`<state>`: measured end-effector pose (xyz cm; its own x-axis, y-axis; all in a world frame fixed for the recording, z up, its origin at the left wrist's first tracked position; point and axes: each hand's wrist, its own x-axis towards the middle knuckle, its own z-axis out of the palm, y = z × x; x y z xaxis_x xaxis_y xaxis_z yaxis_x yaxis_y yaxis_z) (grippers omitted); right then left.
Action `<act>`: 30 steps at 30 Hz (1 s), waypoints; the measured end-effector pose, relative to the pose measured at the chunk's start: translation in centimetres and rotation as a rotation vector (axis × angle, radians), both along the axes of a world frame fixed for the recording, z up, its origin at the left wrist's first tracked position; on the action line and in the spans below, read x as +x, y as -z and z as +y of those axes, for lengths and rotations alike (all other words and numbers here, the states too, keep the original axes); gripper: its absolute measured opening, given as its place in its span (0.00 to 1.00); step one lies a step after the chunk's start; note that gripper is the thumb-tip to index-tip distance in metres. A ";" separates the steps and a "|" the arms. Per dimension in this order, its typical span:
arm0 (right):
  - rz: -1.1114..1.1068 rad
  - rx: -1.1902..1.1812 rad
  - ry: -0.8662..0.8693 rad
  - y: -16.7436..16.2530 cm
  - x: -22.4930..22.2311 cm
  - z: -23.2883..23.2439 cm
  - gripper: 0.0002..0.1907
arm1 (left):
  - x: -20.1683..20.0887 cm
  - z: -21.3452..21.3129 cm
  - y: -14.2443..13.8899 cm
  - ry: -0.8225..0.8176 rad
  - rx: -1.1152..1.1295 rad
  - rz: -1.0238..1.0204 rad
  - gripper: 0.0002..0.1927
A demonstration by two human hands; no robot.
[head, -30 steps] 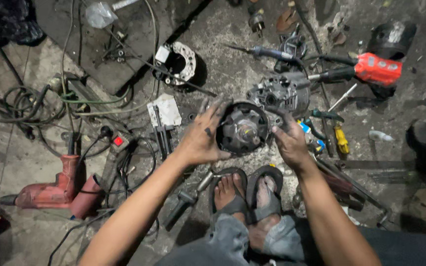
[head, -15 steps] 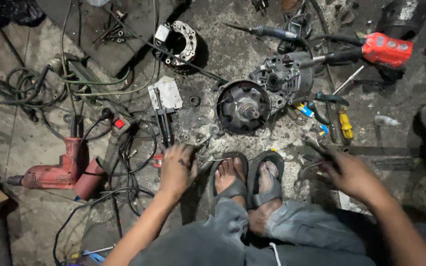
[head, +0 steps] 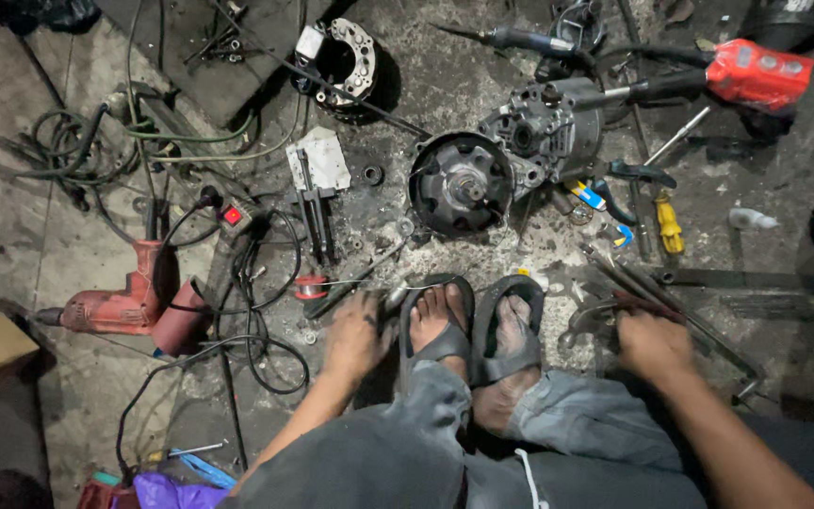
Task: The person sits on the floor and works on a disassembled engine part, using a hammer and a metal rod to tap and adjust internal components. They repeatedly insert and remove the rod, tap it with the hammer, and rotate the part to access different areas.
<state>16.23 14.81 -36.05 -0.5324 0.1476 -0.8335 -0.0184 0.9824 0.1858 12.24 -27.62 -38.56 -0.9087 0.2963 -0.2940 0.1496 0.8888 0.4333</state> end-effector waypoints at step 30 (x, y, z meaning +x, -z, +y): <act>0.383 -0.245 0.448 -10.0 -0.1 3.5 0.33 | -14.1 5.6 -18.7 0.424 0.762 0.420 0.37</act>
